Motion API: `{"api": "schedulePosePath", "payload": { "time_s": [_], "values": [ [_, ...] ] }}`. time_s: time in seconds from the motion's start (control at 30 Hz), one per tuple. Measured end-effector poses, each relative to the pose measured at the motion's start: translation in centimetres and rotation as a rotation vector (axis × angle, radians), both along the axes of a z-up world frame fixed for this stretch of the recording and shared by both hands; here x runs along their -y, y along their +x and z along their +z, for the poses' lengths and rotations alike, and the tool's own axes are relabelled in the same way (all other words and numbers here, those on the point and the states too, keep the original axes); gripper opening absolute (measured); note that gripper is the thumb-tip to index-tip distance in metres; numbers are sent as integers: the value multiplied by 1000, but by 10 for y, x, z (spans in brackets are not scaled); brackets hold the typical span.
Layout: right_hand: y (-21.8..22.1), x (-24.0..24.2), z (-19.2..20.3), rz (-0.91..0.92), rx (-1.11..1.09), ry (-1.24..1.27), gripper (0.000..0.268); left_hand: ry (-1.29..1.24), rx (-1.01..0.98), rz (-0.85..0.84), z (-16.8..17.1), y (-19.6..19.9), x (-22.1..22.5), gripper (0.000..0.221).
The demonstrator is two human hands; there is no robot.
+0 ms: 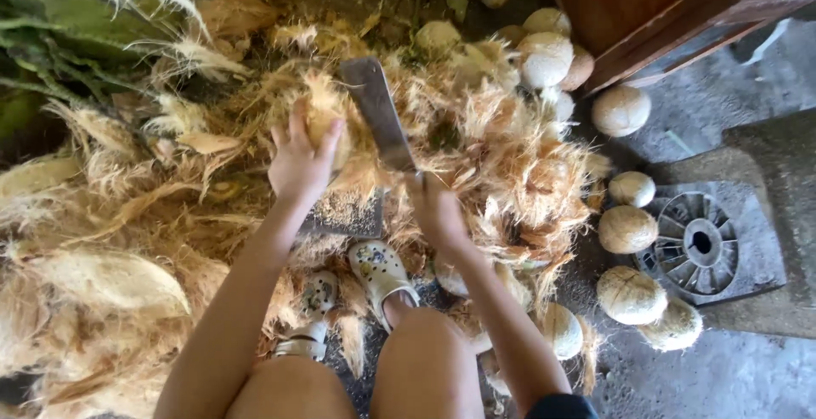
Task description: Peeling the outer husk off a coconut using a large knife
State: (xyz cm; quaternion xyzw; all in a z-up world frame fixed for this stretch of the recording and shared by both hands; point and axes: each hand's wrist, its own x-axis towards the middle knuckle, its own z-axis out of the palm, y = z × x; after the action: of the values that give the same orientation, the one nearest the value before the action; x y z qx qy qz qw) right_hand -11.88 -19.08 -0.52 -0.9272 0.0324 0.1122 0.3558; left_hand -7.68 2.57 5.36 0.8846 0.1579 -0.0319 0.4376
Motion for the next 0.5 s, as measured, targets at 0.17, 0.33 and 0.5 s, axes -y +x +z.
{"api": "schedulePosePath", "payload": {
  "time_s": [0.17, 0.33, 0.5],
  "values": [
    [9, 12, -21, 8, 138, -64, 41, -38, -111, 38, 25, -15, 2, 83],
    [28, 23, -19, 137, 284, -135, 45, 96, 88, 5, -14, -8, 1, 78],
    [1, -4, -16, -120, 487, 385, 59, 23, 36, 58, -7, -16, -6, 83]
  ]
}}
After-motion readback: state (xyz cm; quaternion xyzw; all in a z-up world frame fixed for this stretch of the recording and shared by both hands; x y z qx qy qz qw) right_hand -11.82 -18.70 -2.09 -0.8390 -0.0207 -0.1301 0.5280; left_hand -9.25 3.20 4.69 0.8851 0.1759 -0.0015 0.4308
